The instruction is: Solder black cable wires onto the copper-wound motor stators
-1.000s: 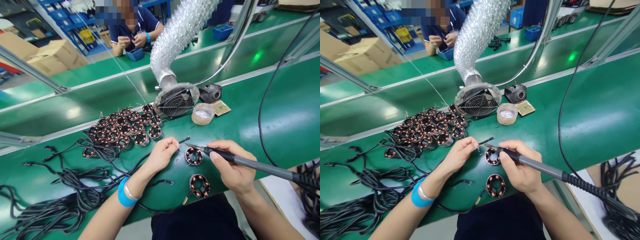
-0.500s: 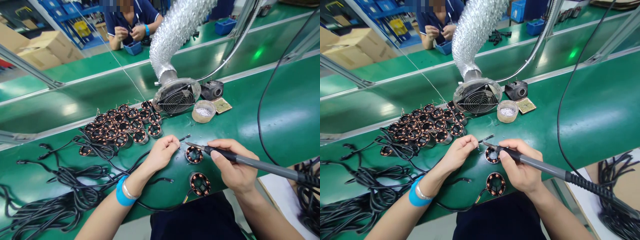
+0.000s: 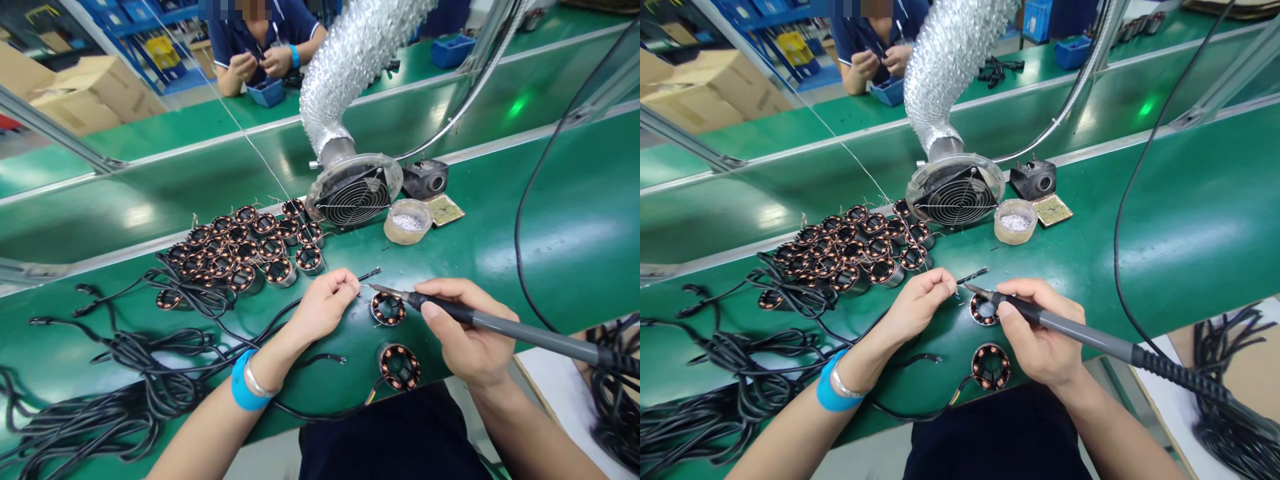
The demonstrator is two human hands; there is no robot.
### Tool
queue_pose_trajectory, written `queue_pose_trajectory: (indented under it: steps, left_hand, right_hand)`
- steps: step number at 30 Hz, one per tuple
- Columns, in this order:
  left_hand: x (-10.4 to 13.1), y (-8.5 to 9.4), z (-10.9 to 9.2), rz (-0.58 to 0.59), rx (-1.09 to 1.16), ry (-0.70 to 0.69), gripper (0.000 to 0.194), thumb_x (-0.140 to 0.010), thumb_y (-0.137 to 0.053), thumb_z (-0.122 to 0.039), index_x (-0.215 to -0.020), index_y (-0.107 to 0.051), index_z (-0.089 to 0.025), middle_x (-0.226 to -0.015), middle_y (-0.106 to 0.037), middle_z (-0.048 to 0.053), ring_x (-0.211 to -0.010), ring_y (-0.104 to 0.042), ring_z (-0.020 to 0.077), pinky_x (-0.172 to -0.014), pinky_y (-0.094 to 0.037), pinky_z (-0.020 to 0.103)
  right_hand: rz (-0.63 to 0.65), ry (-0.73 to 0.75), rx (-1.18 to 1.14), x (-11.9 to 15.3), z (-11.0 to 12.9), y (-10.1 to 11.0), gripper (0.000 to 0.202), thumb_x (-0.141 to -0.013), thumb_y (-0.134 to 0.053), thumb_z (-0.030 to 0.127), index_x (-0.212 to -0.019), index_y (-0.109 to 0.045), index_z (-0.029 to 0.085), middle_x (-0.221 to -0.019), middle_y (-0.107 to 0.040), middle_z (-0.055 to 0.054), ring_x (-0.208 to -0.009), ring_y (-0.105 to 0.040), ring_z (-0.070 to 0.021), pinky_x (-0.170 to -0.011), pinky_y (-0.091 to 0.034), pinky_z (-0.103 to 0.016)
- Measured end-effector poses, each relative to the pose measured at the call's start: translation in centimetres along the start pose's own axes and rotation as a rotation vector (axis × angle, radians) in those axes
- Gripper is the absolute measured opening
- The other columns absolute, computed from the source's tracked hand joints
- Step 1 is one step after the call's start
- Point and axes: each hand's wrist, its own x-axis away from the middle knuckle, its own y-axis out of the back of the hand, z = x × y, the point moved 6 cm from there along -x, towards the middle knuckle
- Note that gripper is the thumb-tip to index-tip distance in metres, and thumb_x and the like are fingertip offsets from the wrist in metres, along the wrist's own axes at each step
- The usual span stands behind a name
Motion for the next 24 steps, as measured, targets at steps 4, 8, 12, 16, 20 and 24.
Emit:
queue_pose_trajectory:
  steps: [4, 8, 12, 16, 20, 24]
  left_hand:
    - [0.0, -0.1, 0.0, 0.009, 0.011, -0.004, 0.017, -0.082, -0.05, -0.03, -0.071, -0.053, -0.018, -0.063, -0.042, -0.005, -0.06, -0.036, 0.0112, -0.058, -0.029, 0.024]
    - [0.1, -0.1, 0.0, 0.014, 0.01, -0.003, 0.019, -0.083, -0.05, -0.033, -0.071, -0.053, -0.018, -0.063, -0.041, -0.005, -0.059, -0.035, 0.0111, -0.058, -0.028, 0.024]
    - [0.0, -0.1, -0.1, 0.021, 0.002, -0.007, 0.019, -0.084, -0.05, -0.032, -0.071, -0.052, -0.018, -0.062, -0.041, -0.006, -0.06, -0.035, 0.0111, -0.058, -0.028, 0.024]
    - [0.1, -0.2, -0.2, 0.024, -0.001, -0.012, 0.019, -0.083, -0.05, -0.032, -0.071, -0.052, -0.018, -0.062, -0.041, -0.005, -0.06, -0.035, 0.0111, -0.059, -0.029, 0.024]
    - [0.1, -0.2, -0.3, 0.023, -0.008, -0.002, 0.02, -0.083, -0.05, -0.033, -0.07, -0.052, -0.018, -0.062, -0.04, -0.005, -0.059, -0.035, 0.0109, -0.058, -0.028, 0.024]
    - [0.2, -0.2, -0.4, 0.028, -0.011, -0.01, 0.02, -0.084, -0.05, -0.033, -0.07, -0.051, -0.018, -0.062, -0.041, -0.005, -0.059, -0.035, 0.0109, -0.058, -0.029, 0.023]
  right_hand:
    - [0.019, 0.028, 0.014, -0.1, 0.5, -0.2, 0.01, -0.085, -0.065, 0.023, -0.093, -0.069, 0.024, -0.078, -0.072, 0.0, -0.059, -0.064, -0.0146, -0.052, -0.051, -0.025]
    - [0.032, 0.049, 0.022, 0.0, 0.8, -0.5, 0.011, -0.085, -0.064, 0.021, -0.094, -0.068, 0.024, -0.079, -0.073, 0.0, -0.06, -0.066, -0.0153, -0.05, -0.051, -0.025]
    - [0.034, 0.127, 0.07, 0.0, 1.7, -0.8, 0.013, -0.084, -0.064, 0.02, -0.095, -0.068, 0.023, -0.084, -0.074, -0.001, -0.065, -0.069, -0.0155, -0.058, -0.056, -0.026]
    - [0.045, 0.249, 0.105, 0.0, 3.3, -1.0, 0.014, -0.082, -0.061, 0.016, -0.094, -0.066, 0.022, -0.078, -0.073, -0.002, -0.061, -0.068, -0.0162, -0.057, -0.056, -0.028]
    - [0.059, 0.32, 0.104, 0.0, 4.1, -1.1, 0.018, -0.081, -0.06, 0.013, -0.096, -0.066, 0.022, -0.073, -0.072, -0.002, -0.057, -0.066, -0.0165, -0.051, -0.053, -0.028]
    - [-0.001, 0.285, 0.077, 0.1, 3.8, -0.6, 0.02, -0.081, -0.06, 0.014, -0.098, -0.066, 0.024, -0.075, -0.071, -0.001, -0.058, -0.063, -0.0157, -0.052, -0.051, -0.029]
